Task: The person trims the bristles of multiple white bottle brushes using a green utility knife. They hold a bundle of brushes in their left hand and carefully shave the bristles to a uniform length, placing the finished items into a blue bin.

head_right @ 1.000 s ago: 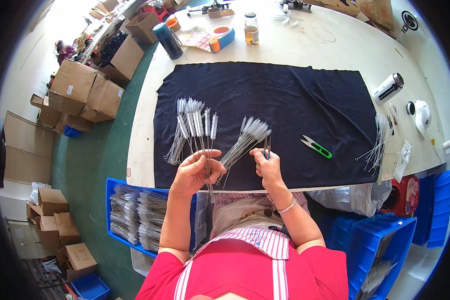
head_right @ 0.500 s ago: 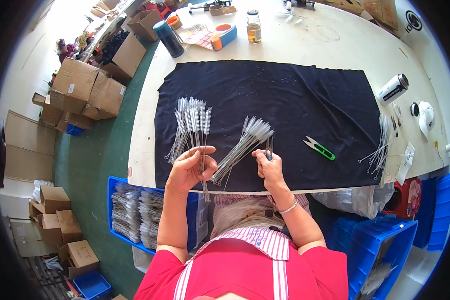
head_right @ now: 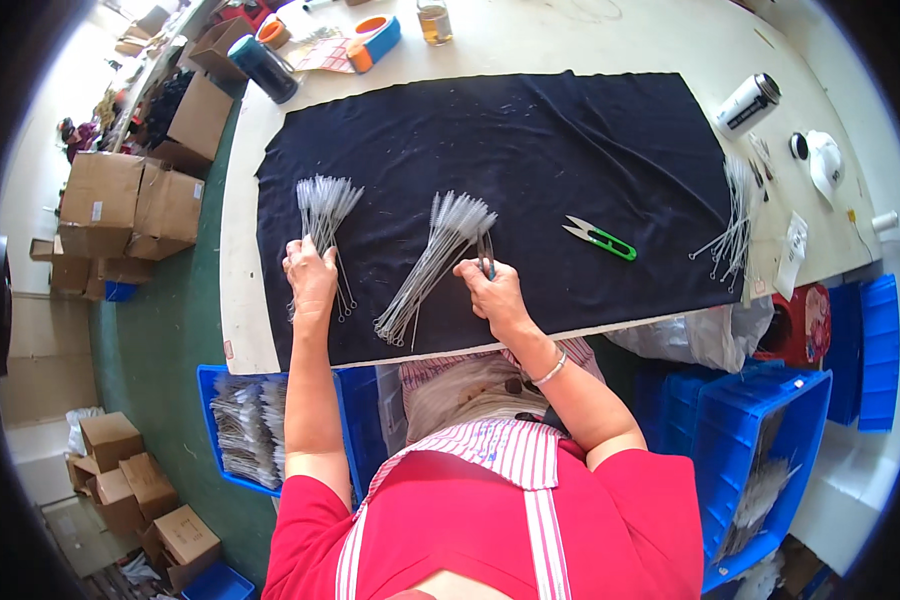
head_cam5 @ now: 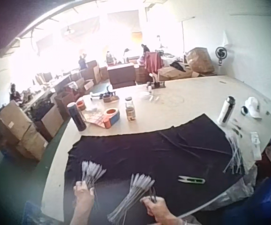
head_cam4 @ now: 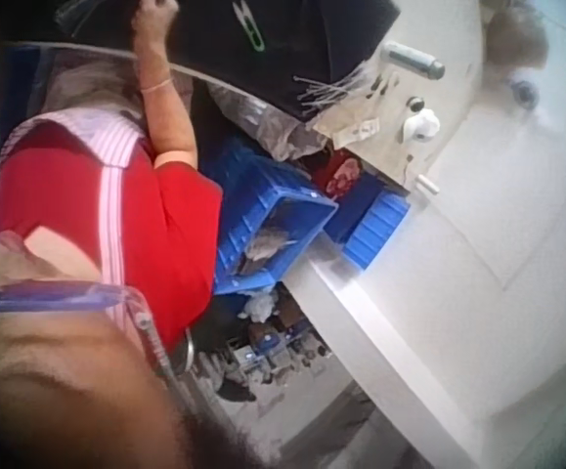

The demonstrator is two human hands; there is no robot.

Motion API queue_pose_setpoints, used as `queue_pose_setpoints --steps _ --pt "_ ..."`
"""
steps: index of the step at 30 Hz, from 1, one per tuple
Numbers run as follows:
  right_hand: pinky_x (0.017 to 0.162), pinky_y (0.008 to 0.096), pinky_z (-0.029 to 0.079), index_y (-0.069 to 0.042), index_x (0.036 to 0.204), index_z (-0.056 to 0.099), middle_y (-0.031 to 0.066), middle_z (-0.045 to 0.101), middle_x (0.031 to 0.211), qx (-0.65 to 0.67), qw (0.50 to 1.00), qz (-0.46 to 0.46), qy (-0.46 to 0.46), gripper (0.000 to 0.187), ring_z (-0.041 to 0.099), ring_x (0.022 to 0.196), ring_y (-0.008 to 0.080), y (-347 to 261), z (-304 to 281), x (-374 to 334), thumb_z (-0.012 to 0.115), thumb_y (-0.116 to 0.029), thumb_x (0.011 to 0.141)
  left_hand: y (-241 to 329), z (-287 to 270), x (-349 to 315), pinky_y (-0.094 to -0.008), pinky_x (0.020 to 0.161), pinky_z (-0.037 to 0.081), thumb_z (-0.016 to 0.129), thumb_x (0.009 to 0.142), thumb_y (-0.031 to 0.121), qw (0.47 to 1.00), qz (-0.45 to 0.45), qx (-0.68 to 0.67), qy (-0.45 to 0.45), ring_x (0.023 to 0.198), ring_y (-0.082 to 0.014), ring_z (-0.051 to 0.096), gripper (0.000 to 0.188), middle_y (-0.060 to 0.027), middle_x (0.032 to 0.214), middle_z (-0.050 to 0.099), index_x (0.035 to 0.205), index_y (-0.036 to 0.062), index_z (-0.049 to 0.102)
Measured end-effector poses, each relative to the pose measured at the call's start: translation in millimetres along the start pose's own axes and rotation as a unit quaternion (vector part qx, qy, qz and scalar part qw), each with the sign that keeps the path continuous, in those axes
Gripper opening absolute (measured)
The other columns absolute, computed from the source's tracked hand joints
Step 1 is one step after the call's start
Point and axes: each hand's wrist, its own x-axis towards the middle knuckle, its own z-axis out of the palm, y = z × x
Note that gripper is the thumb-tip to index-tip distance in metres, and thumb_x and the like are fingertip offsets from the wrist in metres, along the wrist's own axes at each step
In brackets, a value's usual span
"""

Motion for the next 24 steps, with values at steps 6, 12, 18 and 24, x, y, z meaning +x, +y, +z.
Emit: queue_pose_setpoints --steps 6,12,18,24 --pt "0.034 0.0193 0.022 -0.002 0.083 0.059 -0.0080 0.037 0.053 0.036 0.999 -0.012 0.008 0.018 0.029 0.038 0.0005 2.6 -11.2 0.5 0.056 -0.018 0.090 57.8 -27.1 -20.8 -0.0389 0.077 0.043 0.063 0.077 0.043 0.989 0.071 0.110 0.073 0.093 -0.0262 0.055 0.053 -0.0080 0.099 0.058 0.112 0.0040 0.058" --pt "0.035 0.0195 0.025 -0.001 0.085 0.060 -0.0070 0.039 0.054 0.052 0.999 -0.006 -0.005 0.019 0.029 0.039 0.0012 4.0 -9.3 -1.0 0.055 -0.018 0.091 106.8 -13.0 -81.8 -0.0388 0.077 0.045 0.071 0.069 0.044 0.981 0.184 -0.006 -0.065 0.092 -0.0276 0.057 0.062 -0.0098 0.099 0.058 0.114 0.0035 0.057" --pt "0.035 0.0202 0.027 0.000 0.084 0.060 -0.0062 0.039 0.054 0.068 0.998 -0.017 -0.007 0.020 0.029 0.039 0.0019 3.5 -15.1 -2.1 0.055 -0.018 0.091 114.8 -0.1 -74.9 -0.0445 0.073 0.049 0.063 0.077 0.018 0.974 0.149 -0.074 -0.155 0.079 -0.0359 0.062 0.023 -0.0163 0.086 0.061 0.091 0.0019 0.056" --pt "0.035 0.0201 0.026 -0.002 0.084 0.060 -0.0075 0.038 0.053 0.075 0.997 -0.013 0.012 0.019 0.029 0.039 0.0014 1.4 -14.3 -4.9 0.057 -0.019 0.090 116.1 -9.6 -64.3 -0.0438 0.067 0.050 0.056 0.078 0.010 0.942 0.091 -0.209 -0.246 0.076 -0.0356 0.063 0.019 -0.0197 0.076 0.060 0.094 0.0011 0.051"
